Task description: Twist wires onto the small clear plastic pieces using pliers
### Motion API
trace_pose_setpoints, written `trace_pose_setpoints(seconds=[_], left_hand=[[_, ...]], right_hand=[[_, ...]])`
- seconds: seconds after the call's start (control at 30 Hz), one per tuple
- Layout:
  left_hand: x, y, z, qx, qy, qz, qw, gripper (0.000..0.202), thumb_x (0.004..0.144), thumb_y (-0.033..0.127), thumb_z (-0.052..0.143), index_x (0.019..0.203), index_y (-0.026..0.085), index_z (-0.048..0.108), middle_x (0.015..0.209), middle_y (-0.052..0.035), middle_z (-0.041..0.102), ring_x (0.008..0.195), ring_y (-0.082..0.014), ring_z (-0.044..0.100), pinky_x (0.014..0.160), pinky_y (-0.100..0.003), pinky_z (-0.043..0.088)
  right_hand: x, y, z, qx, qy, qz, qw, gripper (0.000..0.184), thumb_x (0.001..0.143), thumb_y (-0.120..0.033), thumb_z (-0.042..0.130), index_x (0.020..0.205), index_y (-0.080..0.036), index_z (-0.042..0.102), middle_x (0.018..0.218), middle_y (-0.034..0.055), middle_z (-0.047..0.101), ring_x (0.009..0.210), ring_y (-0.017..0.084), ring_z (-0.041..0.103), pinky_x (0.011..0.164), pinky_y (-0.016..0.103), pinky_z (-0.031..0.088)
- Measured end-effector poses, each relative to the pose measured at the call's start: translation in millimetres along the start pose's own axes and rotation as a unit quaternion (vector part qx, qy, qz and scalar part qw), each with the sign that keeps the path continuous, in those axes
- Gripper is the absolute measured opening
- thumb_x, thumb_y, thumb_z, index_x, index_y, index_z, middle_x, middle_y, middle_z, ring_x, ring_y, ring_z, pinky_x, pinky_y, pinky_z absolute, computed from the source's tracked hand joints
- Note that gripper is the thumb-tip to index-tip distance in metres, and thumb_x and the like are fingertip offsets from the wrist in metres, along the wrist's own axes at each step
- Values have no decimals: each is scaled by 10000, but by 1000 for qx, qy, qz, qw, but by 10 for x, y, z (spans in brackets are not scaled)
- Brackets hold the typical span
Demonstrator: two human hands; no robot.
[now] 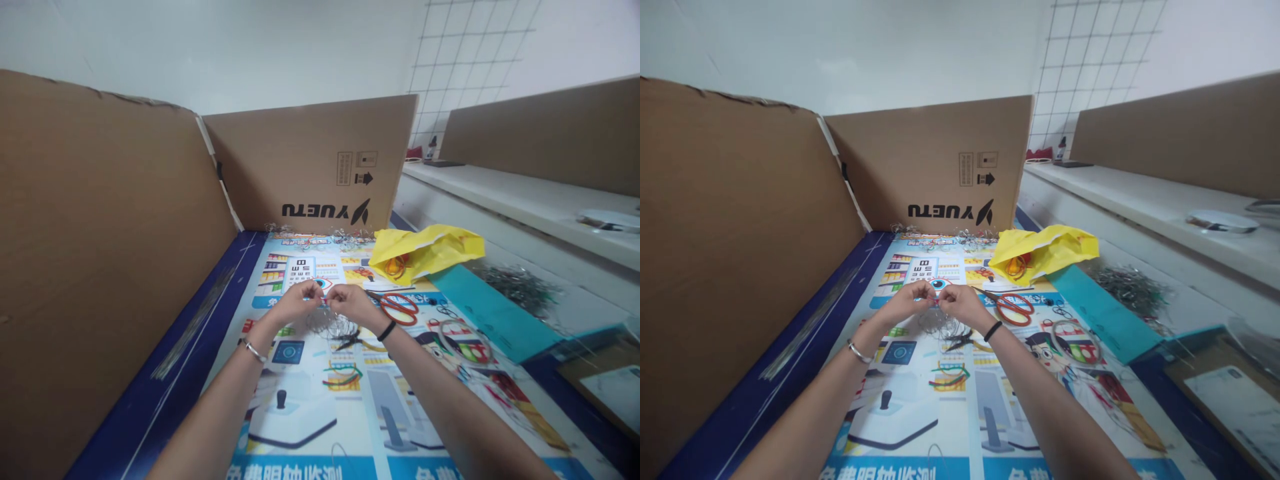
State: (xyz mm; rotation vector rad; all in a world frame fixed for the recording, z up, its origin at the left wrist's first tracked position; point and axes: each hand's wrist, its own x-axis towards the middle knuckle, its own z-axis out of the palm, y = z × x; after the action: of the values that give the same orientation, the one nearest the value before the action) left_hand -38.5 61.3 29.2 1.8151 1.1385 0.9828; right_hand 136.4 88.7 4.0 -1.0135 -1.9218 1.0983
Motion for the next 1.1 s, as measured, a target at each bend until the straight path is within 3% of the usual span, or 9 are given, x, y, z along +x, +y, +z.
trace_pose_setpoints(seconds=[0.63, 1.1], left_hand=[[22, -106, 45, 32, 19, -22, 999, 39, 665, 176, 597, 665, 147, 624, 688, -2, 638, 687, -143, 565, 715, -269, 431], [18, -125, 72, 17, 0, -20, 1000, 57, 656, 165, 550, 648, 130, 594, 642, 2, 601, 617, -115, 523, 636, -234, 407]], right_hand=[[-6, 22, -28, 13, -19, 13, 1000, 41, 636, -184, 561, 640, -160, 594, 510, -24, 575, 467, 95, 516, 444, 183, 376], [3, 82, -45, 39, -53, 8, 998, 38, 645, -196, 565, 657, -165, 585, 507, -34, 562, 466, 95, 516, 460, 190, 392]])
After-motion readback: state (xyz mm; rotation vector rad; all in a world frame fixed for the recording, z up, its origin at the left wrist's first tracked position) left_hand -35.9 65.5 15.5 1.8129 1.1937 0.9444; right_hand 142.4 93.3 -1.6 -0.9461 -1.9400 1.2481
